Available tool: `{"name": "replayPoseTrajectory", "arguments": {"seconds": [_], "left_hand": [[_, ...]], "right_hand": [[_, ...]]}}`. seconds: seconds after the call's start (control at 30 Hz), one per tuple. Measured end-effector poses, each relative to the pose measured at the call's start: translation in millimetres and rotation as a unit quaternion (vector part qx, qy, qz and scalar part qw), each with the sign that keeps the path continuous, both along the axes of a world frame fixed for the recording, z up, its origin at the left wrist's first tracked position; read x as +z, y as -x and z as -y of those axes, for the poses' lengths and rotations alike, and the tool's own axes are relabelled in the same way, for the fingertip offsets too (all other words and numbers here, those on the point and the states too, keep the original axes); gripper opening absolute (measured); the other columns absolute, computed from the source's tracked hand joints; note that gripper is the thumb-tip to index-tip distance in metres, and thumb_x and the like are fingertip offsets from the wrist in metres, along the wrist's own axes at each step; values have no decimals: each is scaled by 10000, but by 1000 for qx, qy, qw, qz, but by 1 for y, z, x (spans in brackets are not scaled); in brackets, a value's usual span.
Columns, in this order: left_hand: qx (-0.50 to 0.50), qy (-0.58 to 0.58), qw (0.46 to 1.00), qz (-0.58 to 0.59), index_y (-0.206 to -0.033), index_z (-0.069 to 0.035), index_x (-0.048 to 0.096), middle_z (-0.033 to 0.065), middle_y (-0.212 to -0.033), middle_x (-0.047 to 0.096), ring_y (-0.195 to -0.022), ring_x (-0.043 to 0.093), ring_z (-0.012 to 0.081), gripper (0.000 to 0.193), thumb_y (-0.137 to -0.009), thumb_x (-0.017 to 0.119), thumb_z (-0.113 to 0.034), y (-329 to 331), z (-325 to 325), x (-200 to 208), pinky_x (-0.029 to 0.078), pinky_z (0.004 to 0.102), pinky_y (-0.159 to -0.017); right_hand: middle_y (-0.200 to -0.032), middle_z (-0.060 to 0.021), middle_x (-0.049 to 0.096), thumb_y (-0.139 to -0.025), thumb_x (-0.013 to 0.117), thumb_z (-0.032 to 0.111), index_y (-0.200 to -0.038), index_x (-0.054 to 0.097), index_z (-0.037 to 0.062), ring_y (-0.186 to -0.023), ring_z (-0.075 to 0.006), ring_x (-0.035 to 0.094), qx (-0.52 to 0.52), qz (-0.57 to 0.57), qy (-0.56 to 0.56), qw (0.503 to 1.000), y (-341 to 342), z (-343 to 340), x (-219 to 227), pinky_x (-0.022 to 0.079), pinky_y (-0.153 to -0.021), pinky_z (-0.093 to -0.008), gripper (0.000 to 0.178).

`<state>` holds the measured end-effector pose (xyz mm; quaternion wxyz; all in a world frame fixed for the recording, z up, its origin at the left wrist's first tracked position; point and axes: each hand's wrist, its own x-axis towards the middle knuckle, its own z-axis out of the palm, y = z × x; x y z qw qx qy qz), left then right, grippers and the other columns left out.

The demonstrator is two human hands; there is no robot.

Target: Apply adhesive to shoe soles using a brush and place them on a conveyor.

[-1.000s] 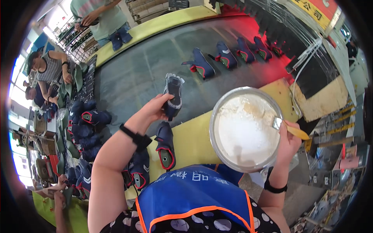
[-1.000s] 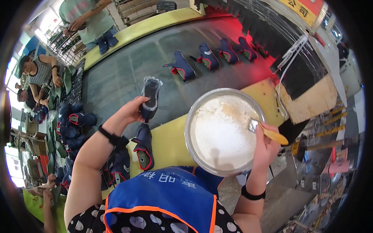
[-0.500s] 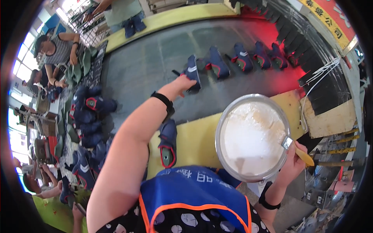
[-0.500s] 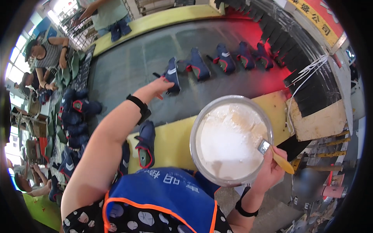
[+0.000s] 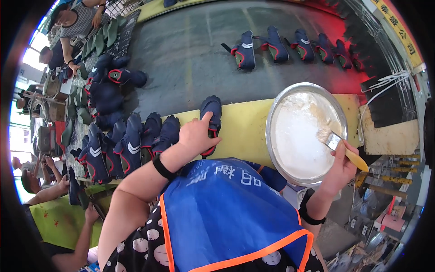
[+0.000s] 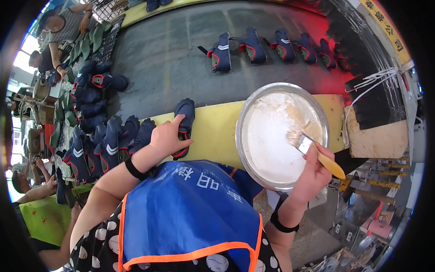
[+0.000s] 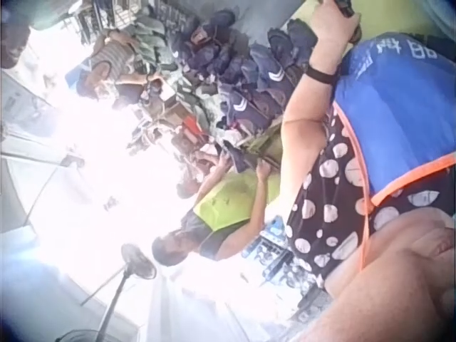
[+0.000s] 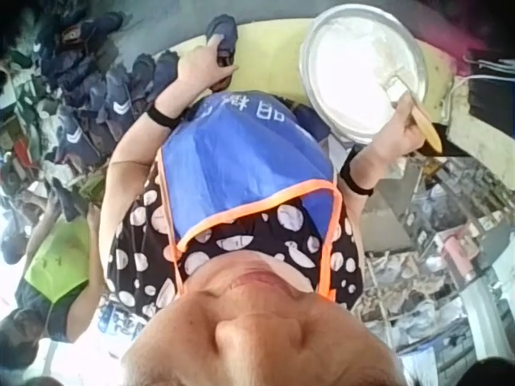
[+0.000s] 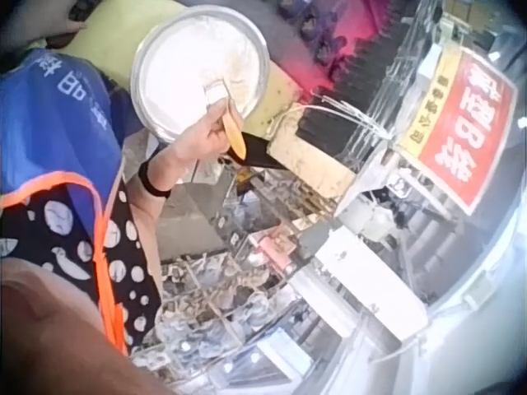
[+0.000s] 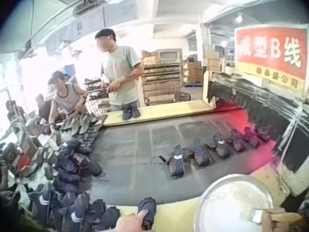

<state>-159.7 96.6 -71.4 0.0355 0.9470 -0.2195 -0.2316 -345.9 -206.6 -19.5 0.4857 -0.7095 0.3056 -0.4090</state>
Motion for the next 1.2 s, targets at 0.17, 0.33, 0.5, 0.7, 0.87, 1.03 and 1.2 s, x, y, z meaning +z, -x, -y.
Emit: {"name": "replayPoseTrajectory", "arguments": {"seconds": [0.17, 0.33, 0.5, 0.7, 0.87, 1.03, 1.2], "left_hand": [[33, 220, 971, -85, -1388, -140, 411, 217, -944, 673, -881, 678, 397, 827, -684, 811, -308, 0, -16, -25, 549, 429, -797], [195, 337, 918, -71, -1530, -78, 208, 327, -1264, 515, -1075, 625, 425, 983, -738, 763, -256, -4, -46, -29, 518, 449, -905], [64, 188, 976, 91, -1593, -169, 90, 349, -1254, 483, -1023, 608, 488, 1049, -809, 736, -430, 2, -48, -42, 507, 487, -922], [122, 154, 980, 28, -1560, -84, 202, 320, -1280, 536, -1108, 625, 401, 994, -792, 768, -363, -13, -40, -62, 515, 430, -927], [266, 429, 815, -285, -1508, -21, 320, 193, -1267, 603, -1084, 643, 256, 788, -827, 694, -148, -16, -38, -25, 521, 343, -917], [219, 537, 676, -454, -1507, -1, 330, 155, -1285, 602, -1137, 618, 211, 743, -823, 615, -64, 1, -14, 38, 487, 305, -977], [144, 482, 725, -471, -1495, 2, 354, 139, -1301, 589, -1145, 604, 190, 731, -814, 612, -70, 0, 19, 69, 472, 289, -986]], "right_hand": [[-962, -37, 627, -926, 675, 12, -1055, 638, -21, -808, -73, 578, 40, 11, -40, 998, -8, -19, -7, 473, -735, -206, 139], [-931, -56, 682, -883, 741, 56, -986, 668, -16, -838, -91, 637, 59, -36, 0, 998, -2, -11, -26, 518, -748, -233, 145], [-860, -68, 693, -840, 780, 130, -948, 689, 26, -721, -159, 674, 19, -146, 92, 985, 1, 6, -52, 523, -671, -272, 175], [-882, -103, 673, -828, 773, 149, -894, 694, 26, -745, -231, 690, 54, -269, 136, 952, -11, 0, -44, 533, -676, -323, 161], [-886, -100, 668, -812, 777, 54, -916, 691, 20, -752, -220, 681, 20, -84, 191, 978, 8, -1, 7, 524, -692, -297, 139], [-889, -103, 662, -807, 766, 5, -921, 682, 24, -794, -240, 669, 8, 13, 294, 956, 0, 3, -7, 510, -708, -303, 143], [-873, -93, 660, -843, 745, 101, -902, 677, 41, -785, -289, 662, 40, -123, 210, 969, 5, 2, -33, 509, -673, -342, 108]]}}
